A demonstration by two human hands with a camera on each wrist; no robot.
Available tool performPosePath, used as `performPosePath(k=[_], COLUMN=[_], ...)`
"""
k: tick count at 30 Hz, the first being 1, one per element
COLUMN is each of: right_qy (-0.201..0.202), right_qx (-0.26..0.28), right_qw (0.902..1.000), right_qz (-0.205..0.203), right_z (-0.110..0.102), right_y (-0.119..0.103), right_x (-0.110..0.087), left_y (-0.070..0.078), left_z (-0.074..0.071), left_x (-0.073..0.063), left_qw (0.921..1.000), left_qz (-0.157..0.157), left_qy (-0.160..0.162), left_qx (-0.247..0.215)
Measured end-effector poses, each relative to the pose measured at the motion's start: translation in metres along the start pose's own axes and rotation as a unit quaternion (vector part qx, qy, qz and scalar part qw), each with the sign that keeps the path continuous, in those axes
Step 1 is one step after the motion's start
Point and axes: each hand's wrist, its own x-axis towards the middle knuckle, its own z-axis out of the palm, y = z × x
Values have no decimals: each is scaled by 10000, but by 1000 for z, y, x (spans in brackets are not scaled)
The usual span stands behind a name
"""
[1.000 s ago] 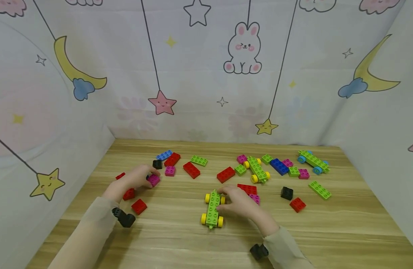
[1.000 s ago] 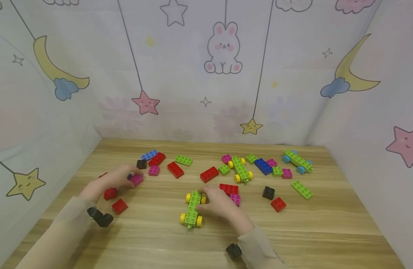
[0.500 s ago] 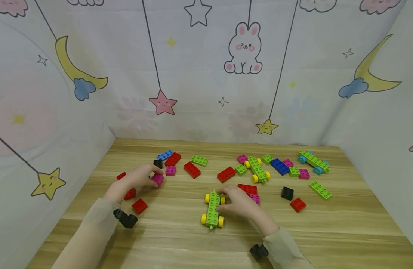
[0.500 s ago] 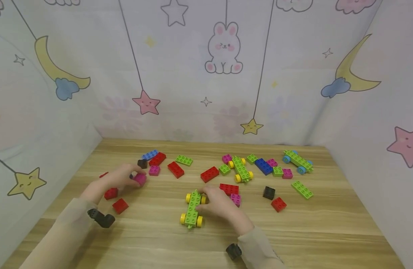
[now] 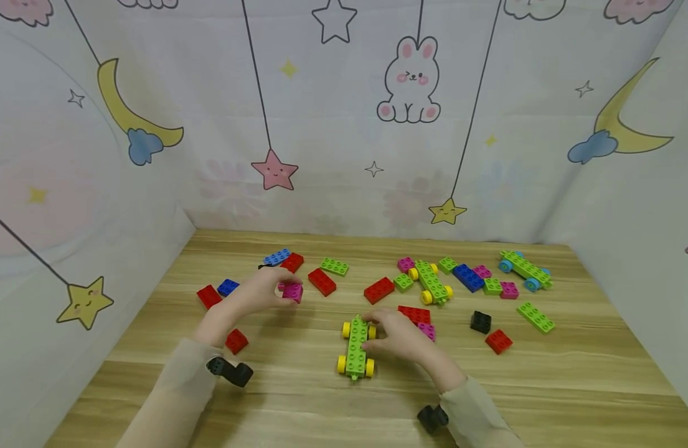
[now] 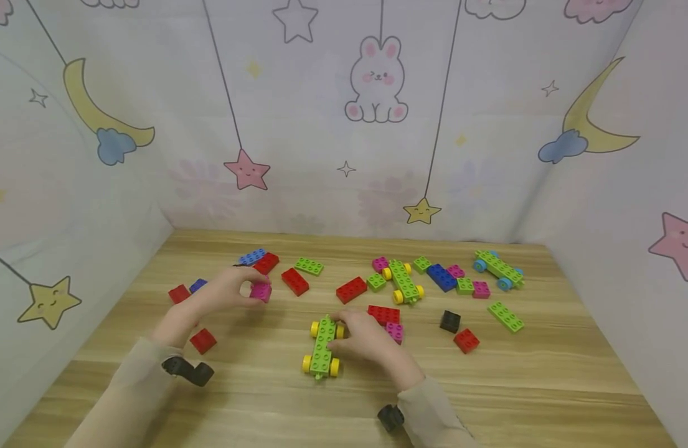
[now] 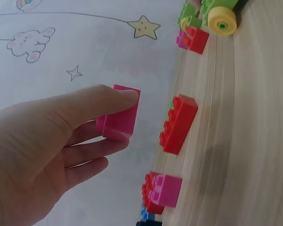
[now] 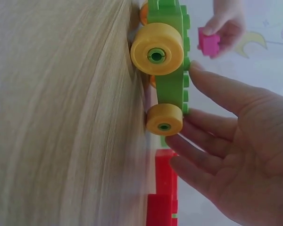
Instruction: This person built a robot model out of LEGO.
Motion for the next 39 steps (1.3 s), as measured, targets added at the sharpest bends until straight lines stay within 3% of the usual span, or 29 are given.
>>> performPosePath(k=[11, 22, 30, 39], right_qy=[-65, -112, 271, 592], right_qx=[-88, -115, 260, 209], right_qw=[9997, 9996, 9993, 9974], right_qz=[-198, -224, -83, -363], right_z=[0, -3, -10, -16], right_y=[1, 1, -4, -6], right_x=[2, 2, -2, -6], left_y=[39, 59, 70, 78], left_z=[25, 45, 53, 60], left_x=[4, 8, 15, 17], left_qw=[9986, 9937, 9917, 9908], left_qz=[501, 999, 1123, 975], left_qy=[45, 43, 32, 51], left_qx=[-155, -504, -628, -932])
